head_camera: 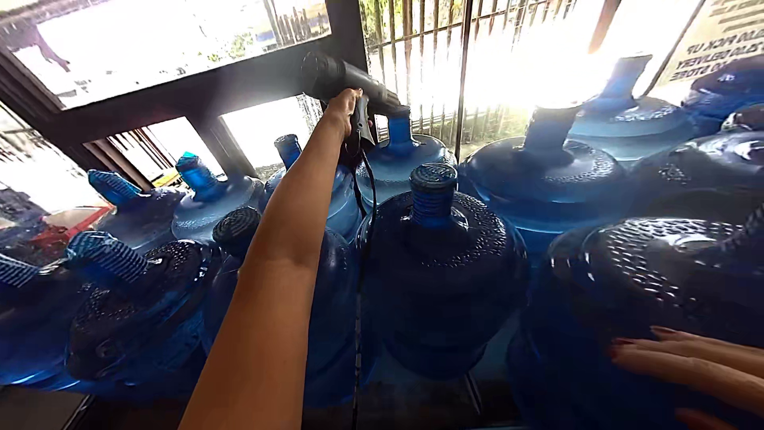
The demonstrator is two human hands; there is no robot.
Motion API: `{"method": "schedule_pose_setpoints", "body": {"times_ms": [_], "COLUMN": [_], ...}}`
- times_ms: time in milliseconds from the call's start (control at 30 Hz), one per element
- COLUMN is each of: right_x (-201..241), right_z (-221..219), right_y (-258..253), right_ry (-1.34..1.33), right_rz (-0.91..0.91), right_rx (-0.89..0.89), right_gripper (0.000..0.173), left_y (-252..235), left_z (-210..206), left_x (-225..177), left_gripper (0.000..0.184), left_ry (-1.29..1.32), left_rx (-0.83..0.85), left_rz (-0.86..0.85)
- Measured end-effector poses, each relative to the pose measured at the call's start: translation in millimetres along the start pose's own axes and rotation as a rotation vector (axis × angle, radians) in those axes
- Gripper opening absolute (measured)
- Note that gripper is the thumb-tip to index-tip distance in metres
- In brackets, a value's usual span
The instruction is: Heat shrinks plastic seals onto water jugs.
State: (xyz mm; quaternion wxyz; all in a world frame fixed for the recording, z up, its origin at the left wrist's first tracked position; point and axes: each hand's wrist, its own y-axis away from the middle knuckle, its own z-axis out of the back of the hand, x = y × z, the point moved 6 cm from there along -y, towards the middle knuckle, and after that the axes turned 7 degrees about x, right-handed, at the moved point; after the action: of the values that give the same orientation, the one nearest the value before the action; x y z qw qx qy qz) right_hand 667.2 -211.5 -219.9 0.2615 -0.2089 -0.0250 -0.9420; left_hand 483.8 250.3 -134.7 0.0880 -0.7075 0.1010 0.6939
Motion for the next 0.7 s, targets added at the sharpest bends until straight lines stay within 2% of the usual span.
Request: {"method": "schedule_pose_setpoints", "body": {"times_ms": [133, 267, 400, 467, 567, 633, 700], "right_x": [-13, -13, 18, 41, 74, 101, 138], "right_z": [-17, -19, -22, -32, -56, -75, -90], "right_y": [10, 3, -19, -44, -98, -141, -184], "right_ry": [-0.004, 0.014, -0.072, -0.142, -0.197, -0.234, -0.293], "right_rz": [-0.007, 0.037, 0.169, 0.249, 0.404, 0.519, 0.586], "right_rx": [-0.143, -0.238, -0.237, -0.236, -0.304, -0.38, -0.372], "right_gripper": [0.037, 0.036, 0.035, 0.032, 0.028, 0.028, 0.031], "left_y": [17, 56, 107, 148, 219, 276, 336], "left_z": [4, 6, 17, 31, 70, 111, 157], "left_x": [3, -14, -40, -57, -86, -103, -108], "left_gripper": [0.034, 0.035, 0.031, 0.028, 0.019, 0.008, 0.009], "left_ry": [-0.137, -0.405, -0.539, -0.544, -0.549, -0.512, -0.569], "left_rx": [-0.082, -0.057, 0.066, 0.118, 0.133, 0.128, 0.087], "left_rz": [0.087, 0.053, 0.013, -0.034, -0.224, -0.439, -0.591]}}
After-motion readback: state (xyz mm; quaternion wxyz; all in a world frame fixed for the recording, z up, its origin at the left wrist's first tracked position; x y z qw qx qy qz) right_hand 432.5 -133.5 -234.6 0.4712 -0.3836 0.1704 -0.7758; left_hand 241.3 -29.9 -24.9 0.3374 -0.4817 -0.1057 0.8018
